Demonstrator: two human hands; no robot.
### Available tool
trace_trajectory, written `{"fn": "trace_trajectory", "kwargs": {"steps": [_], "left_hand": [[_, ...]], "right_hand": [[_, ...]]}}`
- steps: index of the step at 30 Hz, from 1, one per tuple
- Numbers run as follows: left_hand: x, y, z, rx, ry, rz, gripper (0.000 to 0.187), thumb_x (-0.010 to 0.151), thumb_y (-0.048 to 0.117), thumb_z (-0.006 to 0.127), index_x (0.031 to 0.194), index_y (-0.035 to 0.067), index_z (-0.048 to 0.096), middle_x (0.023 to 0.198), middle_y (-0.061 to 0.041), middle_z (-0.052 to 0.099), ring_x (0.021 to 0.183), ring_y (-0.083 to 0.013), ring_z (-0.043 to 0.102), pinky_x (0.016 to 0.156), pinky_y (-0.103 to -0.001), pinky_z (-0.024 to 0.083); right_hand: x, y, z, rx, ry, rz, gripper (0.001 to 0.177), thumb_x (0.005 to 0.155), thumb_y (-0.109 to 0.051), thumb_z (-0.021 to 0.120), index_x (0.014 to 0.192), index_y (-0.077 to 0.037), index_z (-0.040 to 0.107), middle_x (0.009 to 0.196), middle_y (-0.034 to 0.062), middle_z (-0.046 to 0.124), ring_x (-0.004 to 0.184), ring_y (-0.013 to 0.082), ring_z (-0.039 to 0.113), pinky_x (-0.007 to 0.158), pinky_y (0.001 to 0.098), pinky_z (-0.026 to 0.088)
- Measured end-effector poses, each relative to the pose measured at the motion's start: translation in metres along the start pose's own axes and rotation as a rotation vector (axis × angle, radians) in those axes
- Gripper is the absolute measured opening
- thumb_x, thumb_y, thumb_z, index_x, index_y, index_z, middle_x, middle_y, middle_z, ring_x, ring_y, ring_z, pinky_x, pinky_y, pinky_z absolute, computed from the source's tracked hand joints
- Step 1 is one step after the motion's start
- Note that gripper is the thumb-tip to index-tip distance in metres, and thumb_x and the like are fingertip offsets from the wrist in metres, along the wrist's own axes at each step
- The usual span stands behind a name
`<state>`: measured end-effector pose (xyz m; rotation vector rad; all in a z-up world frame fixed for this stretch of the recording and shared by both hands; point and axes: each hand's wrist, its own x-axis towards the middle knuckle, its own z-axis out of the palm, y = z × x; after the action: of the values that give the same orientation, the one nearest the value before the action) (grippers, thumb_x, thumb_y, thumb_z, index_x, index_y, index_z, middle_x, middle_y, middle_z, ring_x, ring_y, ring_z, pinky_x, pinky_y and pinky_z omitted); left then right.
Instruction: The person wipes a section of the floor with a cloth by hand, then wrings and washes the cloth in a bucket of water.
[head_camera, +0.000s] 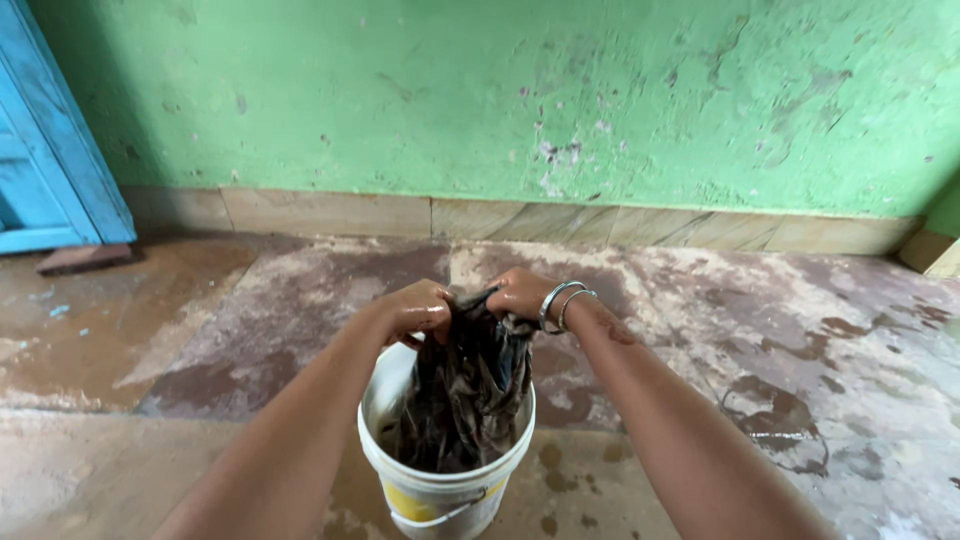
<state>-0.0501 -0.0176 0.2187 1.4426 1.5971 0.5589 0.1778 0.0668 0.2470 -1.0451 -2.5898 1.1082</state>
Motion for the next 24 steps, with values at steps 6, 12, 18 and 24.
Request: {"fn": "trace_trajectory", "kwargs": {"steps": [6,12,18,24], "left_hand": [[0.079,0.000,-0.008,0.821,0.511,0.571,0.020,0.082,0.009,0.060,0.092,0.005,0.076,0.096,-0.020,0.072,0.089,-0.0364,0.072,0.074,-0.041,0.056],[-0.009,0.101,-0.004,-0.452,0.488,0.072,0.018,0.089,0.012,0.054,0.090,0.001,0.069,0.088,-0.024,0.070,0.080,-0.0400,0.072,0.064,-0.047,0.054],[-0.037,0.150,-0.016,-0.860,0.502,0.212,0.011,0.088,0.011,0.054,0.085,0.004,0.062,0.082,-0.019,0.062,0.073,-0.0347,0.062,0.060,-0.045,0.047],[-0.031,0.161,-0.031,-1.115,0.534,0.338,0.008,0.087,0.010,0.055,0.079,0.007,0.056,0.076,-0.013,0.054,0.065,-0.0293,0.053,0.055,-0.044,0.040]], "right_hand": [[0.039,0.008,-0.043,-0.562,0.216,-0.633,0.011,0.084,-0.009,0.061,0.075,-0.005,0.067,0.076,0.0073,0.068,0.071,0.0207,0.063,0.067,0.0351,0.051],[0.034,-0.026,-0.079,-0.634,0.381,-0.569,0.014,0.087,-0.007,0.061,0.075,-0.006,0.067,0.076,0.0100,0.070,0.070,0.0253,0.065,0.067,0.0352,0.053],[0.038,-0.038,-0.116,-0.706,0.539,-0.582,0.011,0.083,-0.009,0.064,0.073,-0.008,0.069,0.076,0.0113,0.071,0.070,0.0258,0.069,0.063,0.0366,0.053],[0.041,-0.073,-0.139,-0.837,0.758,-0.683,0.012,0.087,-0.012,0.063,0.088,-0.009,0.074,0.084,0.0138,0.072,0.076,0.0307,0.069,0.066,0.0403,0.054]]}}
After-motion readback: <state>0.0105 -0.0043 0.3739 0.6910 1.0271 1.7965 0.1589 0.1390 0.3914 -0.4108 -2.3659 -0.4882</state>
